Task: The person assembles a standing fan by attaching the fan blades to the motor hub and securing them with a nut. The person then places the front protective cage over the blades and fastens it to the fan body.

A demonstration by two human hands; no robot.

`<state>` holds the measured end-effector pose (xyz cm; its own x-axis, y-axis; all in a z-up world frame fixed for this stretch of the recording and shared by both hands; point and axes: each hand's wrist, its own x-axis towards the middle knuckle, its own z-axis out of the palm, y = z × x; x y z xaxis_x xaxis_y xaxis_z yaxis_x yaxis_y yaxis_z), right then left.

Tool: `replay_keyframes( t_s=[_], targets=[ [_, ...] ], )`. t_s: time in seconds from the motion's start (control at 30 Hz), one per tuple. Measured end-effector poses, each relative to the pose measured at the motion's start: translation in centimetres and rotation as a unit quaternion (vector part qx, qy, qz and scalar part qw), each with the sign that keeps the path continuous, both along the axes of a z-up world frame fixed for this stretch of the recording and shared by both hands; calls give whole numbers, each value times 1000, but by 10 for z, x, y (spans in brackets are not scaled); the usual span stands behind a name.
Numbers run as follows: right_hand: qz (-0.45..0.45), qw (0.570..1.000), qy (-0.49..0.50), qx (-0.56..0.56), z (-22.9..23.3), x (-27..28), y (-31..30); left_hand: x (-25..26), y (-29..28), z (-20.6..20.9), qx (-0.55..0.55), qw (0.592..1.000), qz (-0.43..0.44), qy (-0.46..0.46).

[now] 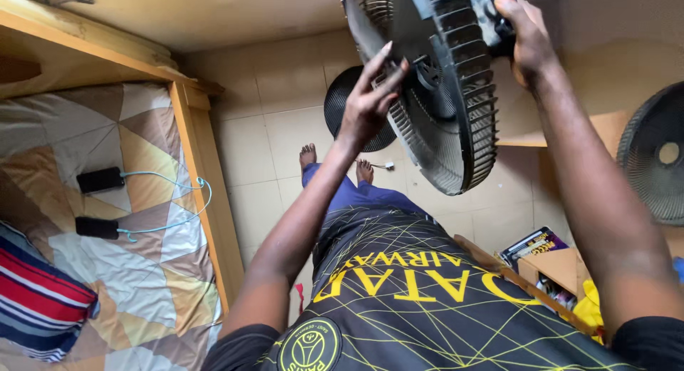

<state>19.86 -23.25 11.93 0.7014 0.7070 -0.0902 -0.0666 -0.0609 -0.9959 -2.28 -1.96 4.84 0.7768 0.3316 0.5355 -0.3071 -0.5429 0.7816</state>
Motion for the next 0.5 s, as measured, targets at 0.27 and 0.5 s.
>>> replay_keyframes(
  t_s=[0.27, 0.5],
  targets=[
    [-8, 1000, 10, 6, 8, -12, -2, -15, -27, -29, -492, 850, 182, -36],
    [-6, 1000, 2, 27, 6, -14, 3, 25, -5, -33, -512, 822, 19, 251]
  ],
)
